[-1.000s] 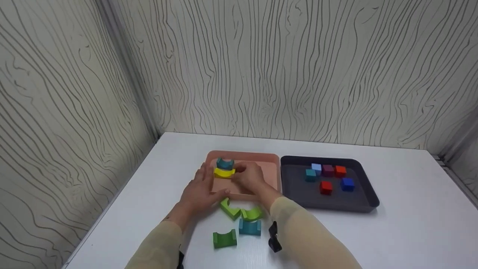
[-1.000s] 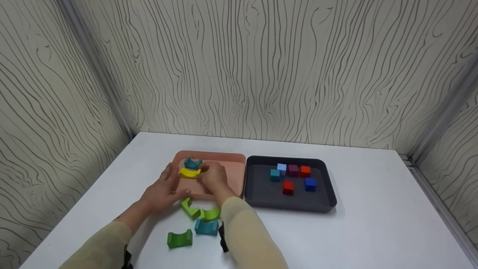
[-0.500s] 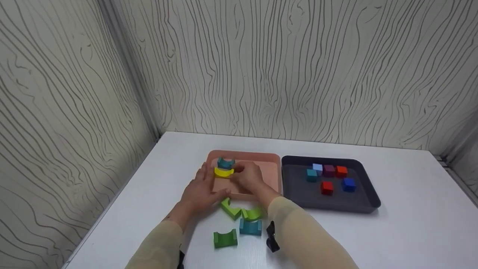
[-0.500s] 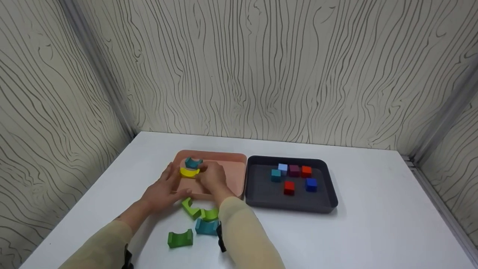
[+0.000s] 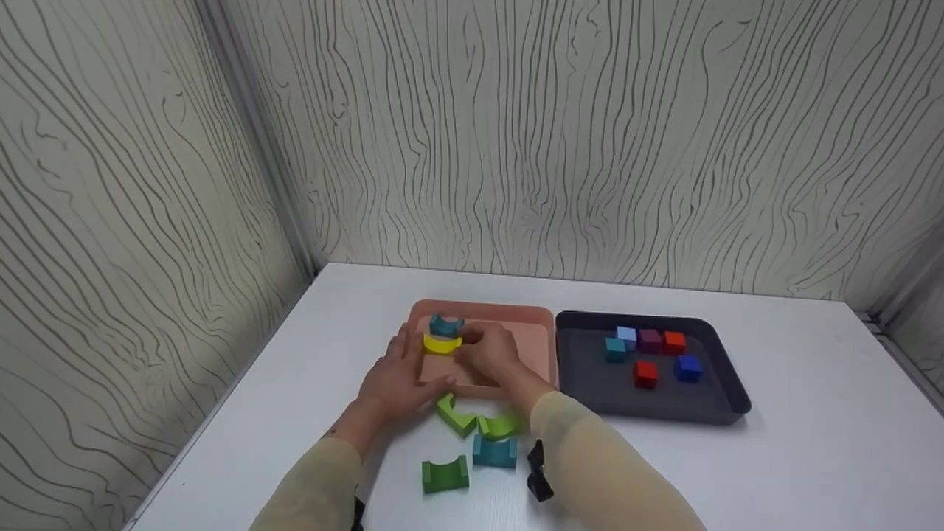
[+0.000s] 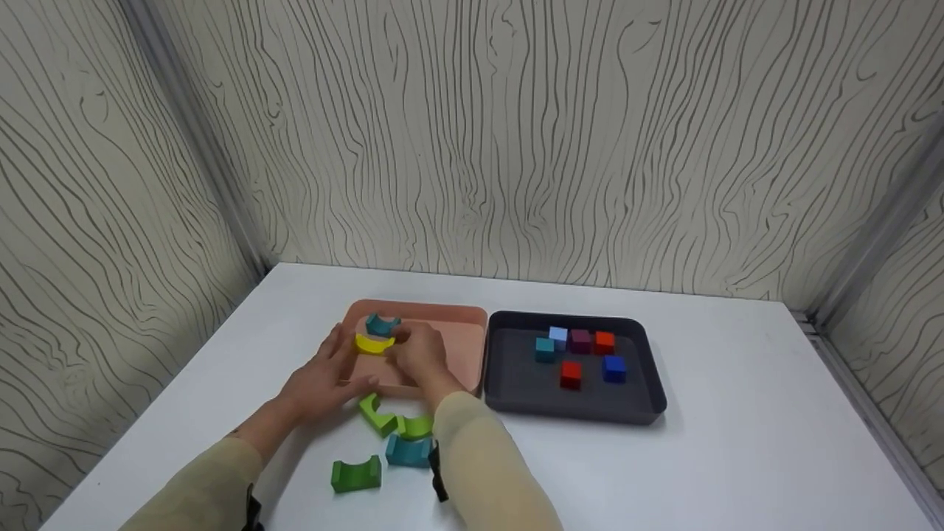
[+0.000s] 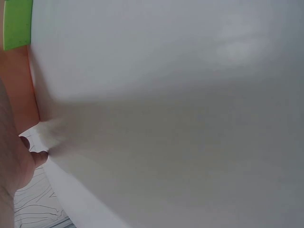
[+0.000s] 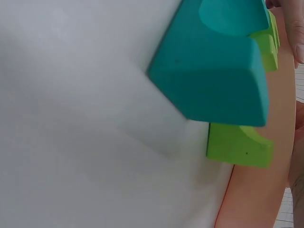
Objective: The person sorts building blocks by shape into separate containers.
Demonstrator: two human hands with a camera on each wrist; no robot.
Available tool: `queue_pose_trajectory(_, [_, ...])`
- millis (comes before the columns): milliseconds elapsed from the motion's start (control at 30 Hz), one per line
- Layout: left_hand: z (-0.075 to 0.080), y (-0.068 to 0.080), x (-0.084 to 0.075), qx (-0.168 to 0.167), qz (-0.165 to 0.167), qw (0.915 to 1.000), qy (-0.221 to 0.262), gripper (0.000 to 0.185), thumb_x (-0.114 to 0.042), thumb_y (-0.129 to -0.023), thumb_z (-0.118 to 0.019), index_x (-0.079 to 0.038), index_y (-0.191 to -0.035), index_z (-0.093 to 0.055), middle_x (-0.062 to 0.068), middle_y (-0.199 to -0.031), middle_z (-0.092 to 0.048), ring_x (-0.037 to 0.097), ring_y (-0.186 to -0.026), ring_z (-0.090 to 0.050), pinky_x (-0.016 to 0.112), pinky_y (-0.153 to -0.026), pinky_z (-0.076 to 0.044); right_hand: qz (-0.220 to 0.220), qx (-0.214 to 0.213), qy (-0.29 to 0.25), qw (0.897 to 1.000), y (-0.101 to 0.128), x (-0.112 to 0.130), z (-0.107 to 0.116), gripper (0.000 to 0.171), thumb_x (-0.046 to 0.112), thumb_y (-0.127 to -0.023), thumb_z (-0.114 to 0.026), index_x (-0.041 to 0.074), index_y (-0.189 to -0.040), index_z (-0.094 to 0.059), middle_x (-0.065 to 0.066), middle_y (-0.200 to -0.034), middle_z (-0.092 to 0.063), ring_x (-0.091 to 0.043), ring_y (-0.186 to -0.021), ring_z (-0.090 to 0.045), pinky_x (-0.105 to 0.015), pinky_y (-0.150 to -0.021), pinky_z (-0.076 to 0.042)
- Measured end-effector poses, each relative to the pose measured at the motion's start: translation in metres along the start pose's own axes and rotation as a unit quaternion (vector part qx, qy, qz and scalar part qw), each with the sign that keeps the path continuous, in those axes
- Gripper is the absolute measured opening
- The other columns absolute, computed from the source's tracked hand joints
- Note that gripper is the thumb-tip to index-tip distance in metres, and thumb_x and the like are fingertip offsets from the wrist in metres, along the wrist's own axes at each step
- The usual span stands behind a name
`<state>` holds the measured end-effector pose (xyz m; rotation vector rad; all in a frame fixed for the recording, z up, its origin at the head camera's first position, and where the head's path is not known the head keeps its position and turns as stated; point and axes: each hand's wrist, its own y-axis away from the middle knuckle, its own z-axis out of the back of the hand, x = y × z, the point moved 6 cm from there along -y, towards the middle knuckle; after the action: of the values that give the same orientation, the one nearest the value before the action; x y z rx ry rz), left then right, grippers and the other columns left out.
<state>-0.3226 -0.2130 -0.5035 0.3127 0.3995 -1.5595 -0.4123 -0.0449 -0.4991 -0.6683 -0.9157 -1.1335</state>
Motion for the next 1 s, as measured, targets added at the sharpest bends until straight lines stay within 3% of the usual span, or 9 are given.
queue_pose_trajectory(267, [-0.005, 0.006, 0.000, 0.002, 0.002, 0.9999, 0.013, 0.114, -0.080, -0.091, -0.058, -0.018, -0.173, -0.008, 0.017, -0.177, -0.009, 0.049, -0.150, -0.038, 0.066, -0.119, -0.033, -0.011, 0.032, -0.021, 0.999, 0.011, -0.002, 0.003, 0.044, 0.011, -0.094, -0.083, 0.020, -0.136, -0.073, 0.005, -0.125, -0.074, -0.017, -0.115, -0.066, -0.038, -0.105, -0.055])
queue_pose_trajectory(367, [-0.007, 0.007, 0.003, 0.006, 0.007, 0.9999, 0.014, 0.115, -0.082, -0.091, -0.057, -0.018, -0.172, -0.007, 0.016, -0.177, -0.008, 0.049, -0.151, -0.037, 0.066, -0.119, -0.033, -0.015, 0.051, -0.041, 0.998, 0.018, -0.001, 0.004, 0.047, 0.016, -0.097, -0.081, 0.021, -0.142, -0.069, 0.002, -0.137, -0.069, -0.020, -0.123, -0.063, -0.038, -0.104, -0.056])
queue_pose_trajectory(567, [-0.007, 0.006, 0.006, 0.015, 0.019, 0.9996, 0.012, 0.118, -0.085, -0.089, -0.055, -0.020, -0.172, -0.003, 0.014, -0.178, -0.005, 0.046, -0.154, -0.032, 0.064, -0.121, -0.031, -0.007, 0.053, -0.033, 0.998, 0.030, 0.007, 0.020, 0.052, 0.024, -0.100, -0.077, 0.021, -0.150, -0.062, 0.001, -0.149, -0.061, -0.025, -0.141, -0.053, -0.040, -0.109, -0.052])
queue_pose_trajectory(1000, [-0.003, -0.003, 0.001, 0.016, 0.012, 0.9998, 0.007, 0.116, -0.081, -0.091, -0.058, -0.019, -0.172, -0.002, 0.016, -0.178, -0.004, 0.047, -0.154, -0.032, 0.065, -0.120, -0.031, 0.050, 0.035, -0.022, 0.998, 0.058, 0.018, 0.058, 0.053, 0.022, -0.096, -0.082, 0.017, -0.146, -0.066, -0.004, -0.143, -0.068, -0.026, -0.138, -0.058, -0.043, -0.116, -0.045])
